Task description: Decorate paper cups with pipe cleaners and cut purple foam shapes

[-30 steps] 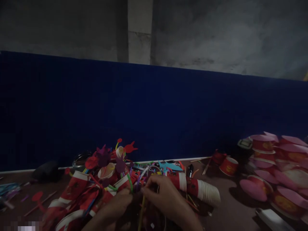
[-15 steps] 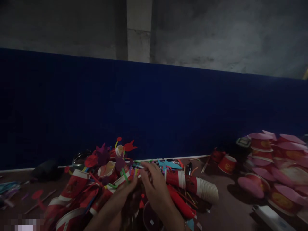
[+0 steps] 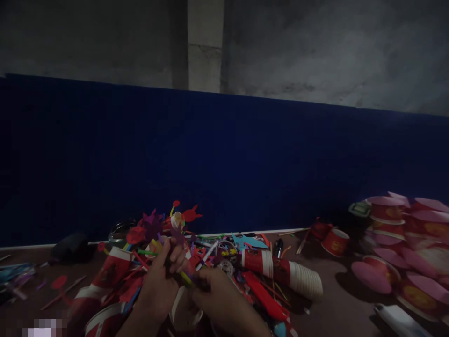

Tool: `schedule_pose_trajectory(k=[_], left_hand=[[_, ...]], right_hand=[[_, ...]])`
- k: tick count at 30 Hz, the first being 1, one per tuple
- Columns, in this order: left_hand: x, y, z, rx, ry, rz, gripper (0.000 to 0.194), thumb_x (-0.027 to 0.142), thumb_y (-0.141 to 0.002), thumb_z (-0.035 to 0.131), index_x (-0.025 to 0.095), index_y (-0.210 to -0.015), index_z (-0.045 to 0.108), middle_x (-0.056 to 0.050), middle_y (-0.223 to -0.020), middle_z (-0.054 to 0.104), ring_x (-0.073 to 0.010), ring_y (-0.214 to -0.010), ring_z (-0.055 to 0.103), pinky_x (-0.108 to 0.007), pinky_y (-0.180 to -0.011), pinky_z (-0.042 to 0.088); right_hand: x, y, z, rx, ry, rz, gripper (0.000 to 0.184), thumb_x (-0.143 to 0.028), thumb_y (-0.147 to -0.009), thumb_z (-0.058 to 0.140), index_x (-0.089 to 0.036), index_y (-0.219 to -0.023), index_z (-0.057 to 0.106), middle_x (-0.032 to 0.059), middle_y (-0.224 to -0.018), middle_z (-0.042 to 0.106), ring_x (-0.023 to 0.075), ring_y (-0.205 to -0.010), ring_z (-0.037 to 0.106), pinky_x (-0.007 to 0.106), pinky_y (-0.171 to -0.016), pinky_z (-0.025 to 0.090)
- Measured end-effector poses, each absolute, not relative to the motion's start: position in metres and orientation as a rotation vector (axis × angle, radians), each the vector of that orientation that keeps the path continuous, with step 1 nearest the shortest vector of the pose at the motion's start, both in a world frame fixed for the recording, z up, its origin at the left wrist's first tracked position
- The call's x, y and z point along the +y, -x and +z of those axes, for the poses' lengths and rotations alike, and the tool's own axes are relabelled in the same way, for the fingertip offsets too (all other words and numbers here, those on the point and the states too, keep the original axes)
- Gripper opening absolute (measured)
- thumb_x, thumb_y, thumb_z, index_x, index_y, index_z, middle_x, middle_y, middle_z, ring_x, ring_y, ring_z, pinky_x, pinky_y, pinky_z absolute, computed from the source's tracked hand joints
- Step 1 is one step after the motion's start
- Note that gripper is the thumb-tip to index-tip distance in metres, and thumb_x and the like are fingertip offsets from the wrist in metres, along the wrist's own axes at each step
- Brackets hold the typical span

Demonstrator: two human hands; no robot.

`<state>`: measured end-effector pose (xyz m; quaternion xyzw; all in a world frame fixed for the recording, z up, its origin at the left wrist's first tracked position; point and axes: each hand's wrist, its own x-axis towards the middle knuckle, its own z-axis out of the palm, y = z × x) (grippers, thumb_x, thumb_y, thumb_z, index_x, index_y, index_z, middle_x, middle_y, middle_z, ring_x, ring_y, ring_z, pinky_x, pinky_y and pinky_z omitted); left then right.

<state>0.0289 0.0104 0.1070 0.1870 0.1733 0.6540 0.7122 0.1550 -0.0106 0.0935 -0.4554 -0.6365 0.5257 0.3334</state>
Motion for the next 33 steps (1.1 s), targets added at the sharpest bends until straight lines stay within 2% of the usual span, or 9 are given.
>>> schedule_pose_trajectory(k=[4, 10, 15, 21, 24, 26, 29, 33], left_hand=[[0.010, -0.027, 0.110, 0.355, -0.403, 1.509, 0.015, 0.028, -0.085, 0.055, 0.017, -0.074, 0.054, 0.007, -0.053, 0.038, -0.0043, -0.043, 0.030, -0.018, -0.043, 0.030], [0.012, -0.027, 0.107, 0.288, -0.397, 1.538, 0.018, 0.022, -0.089, 0.044, 0.018, -0.077, 0.057, 0.003, -0.059, 0.046, -0.0070, -0.050, 0.040, -0.019, -0.053, 0.041], [0.009, -0.031, 0.105, 0.374, -0.346, 1.555, 0.020, 0.015, -0.088, 0.043, 0.016, -0.076, 0.059, 0.001, -0.066, 0.052, -0.0084, -0.059, 0.050, -0.019, -0.061, 0.048], [0.000, -0.039, 0.116, 0.508, -0.270, 1.557, 0.026, 0.009, -0.087, 0.040, 0.015, -0.071, 0.059, -0.002, -0.068, 0.059, -0.0105, -0.064, 0.060, -0.021, -0.066, 0.052], [-0.001, -0.044, 0.110, 0.455, -0.352, 1.603, 0.012, 0.020, -0.080, 0.056, 0.017, -0.068, 0.059, 0.000, -0.069, 0.061, -0.0127, -0.068, 0.061, -0.026, -0.071, 0.053], [0.000, -0.048, 0.101, 0.462, -0.492, 1.659, 0.014, 0.029, -0.073, 0.065, 0.018, -0.067, 0.059, 0.000, -0.072, 0.062, -0.0147, -0.072, 0.061, -0.029, -0.076, 0.052], [0.000, -0.051, 0.086, 0.584, -0.816, 1.744, 0.024, 0.042, -0.074, 0.062, 0.020, -0.067, 0.059, -0.001, -0.077, 0.063, -0.0167, -0.079, 0.061, -0.030, -0.079, 0.050], [-0.004, -0.049, 0.078, 0.601, -0.968, 1.759, 0.028, 0.045, -0.076, 0.060, 0.020, -0.062, 0.060, -0.002, -0.090, 0.065, -0.0179, -0.085, 0.061, -0.028, -0.075, 0.049]], right_hand=[[-0.003, -0.157, 0.095, -1.504, 1.159, 1.471, 0.010, -0.020, -0.066, 0.060, -0.013, -0.068, 0.068, 0.0007, -0.061, 0.066, 0.0126, -0.057, 0.058, 0.022, -0.057, 0.042], [0.001, -0.157, 0.093, -1.246, 1.067, 1.509, 0.029, -0.038, -0.065, 0.071, -0.014, -0.081, 0.072, -0.0006, -0.059, 0.062, 0.0069, -0.047, 0.047, 0.020, -0.049, 0.035], [0.000, -0.160, 0.100, -1.017, 0.973, 1.561, 0.029, -0.031, -0.062, 0.074, -0.014, -0.085, 0.071, -0.0009, -0.058, 0.061, 0.0073, -0.049, 0.048, 0.019, -0.050, 0.037], [-0.001, -0.163, 0.108, -0.728, 0.885, 1.672, 0.014, -0.020, -0.061, 0.070, -0.013, -0.073, 0.070, -0.0004, -0.059, 0.062, 0.0093, -0.055, 0.053, 0.018, -0.051, 0.040], [-0.001, -0.160, 0.108, -0.543, 0.891, 1.800, 0.016, -0.021, -0.066, 0.066, -0.012, -0.079, 0.070, 0.0000, -0.061, 0.063, 0.0082, -0.052, 0.053, 0.017, -0.048, 0.039], [-0.002, -0.158, 0.108, -0.448, 0.862, 1.845, 0.014, -0.020, -0.068, 0.065, -0.012, -0.078, 0.069, 0.0003, -0.061, 0.064, 0.0075, -0.050, 0.052, 0.017, -0.047, 0.038], [-0.005, -0.155, 0.107, -0.397, 0.811, 1.831, 0.010, -0.022, -0.065, 0.069, -0.013, -0.068, 0.068, 0.0009, -0.061, 0.065, 0.0098, -0.054, 0.055, 0.019, -0.050, 0.040], [-0.010, -0.154, 0.107, -0.522, 0.785, 1.763, 0.021, -0.030, -0.054, 0.077, -0.015, -0.068, 0.069, 0.0001, -0.063, 0.066, 0.0113, -0.060, 0.057, 0.021, -0.058, 0.044]])
